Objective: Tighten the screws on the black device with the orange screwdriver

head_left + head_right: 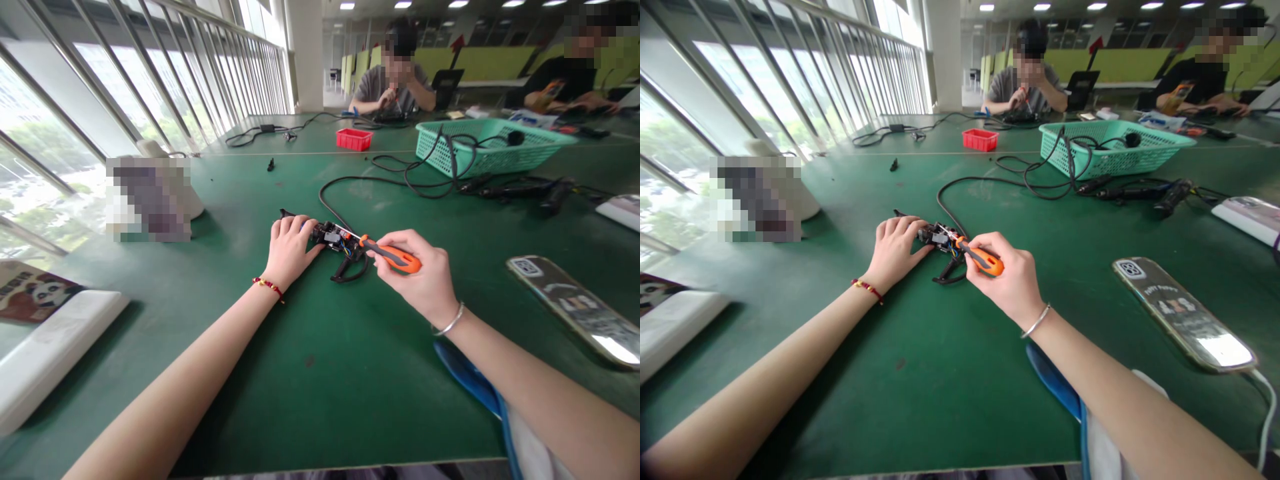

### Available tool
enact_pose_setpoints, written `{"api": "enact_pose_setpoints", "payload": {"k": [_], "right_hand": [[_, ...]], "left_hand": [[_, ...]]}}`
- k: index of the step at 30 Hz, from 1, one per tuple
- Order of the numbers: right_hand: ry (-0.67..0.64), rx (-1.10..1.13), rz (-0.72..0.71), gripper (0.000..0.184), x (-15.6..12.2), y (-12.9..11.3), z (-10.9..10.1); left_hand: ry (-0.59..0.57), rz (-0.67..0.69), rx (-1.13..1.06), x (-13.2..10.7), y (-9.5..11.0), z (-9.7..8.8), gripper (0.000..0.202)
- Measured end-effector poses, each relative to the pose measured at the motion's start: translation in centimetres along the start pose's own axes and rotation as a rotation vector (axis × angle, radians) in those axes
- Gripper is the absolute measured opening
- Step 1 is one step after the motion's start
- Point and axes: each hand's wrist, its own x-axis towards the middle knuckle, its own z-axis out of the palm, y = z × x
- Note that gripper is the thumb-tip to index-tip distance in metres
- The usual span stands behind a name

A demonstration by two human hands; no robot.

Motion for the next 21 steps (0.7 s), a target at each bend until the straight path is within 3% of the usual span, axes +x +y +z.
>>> {"api": "enact_pose_setpoints", "payload": {"k": [6,21], "right_hand": [[0.013,0.003,0.012,0.016,-0.05,0.01,0.17],[-0.1,0.043,0.058,0.017,0.09,0.13,0.36]], "left_hand": [[0.011,-0.096,0.071,-0.22,0.49,0.02,0.044],[0.008,-0.023,-0.15,-0.2,0.03,0.51,0.038]]}}
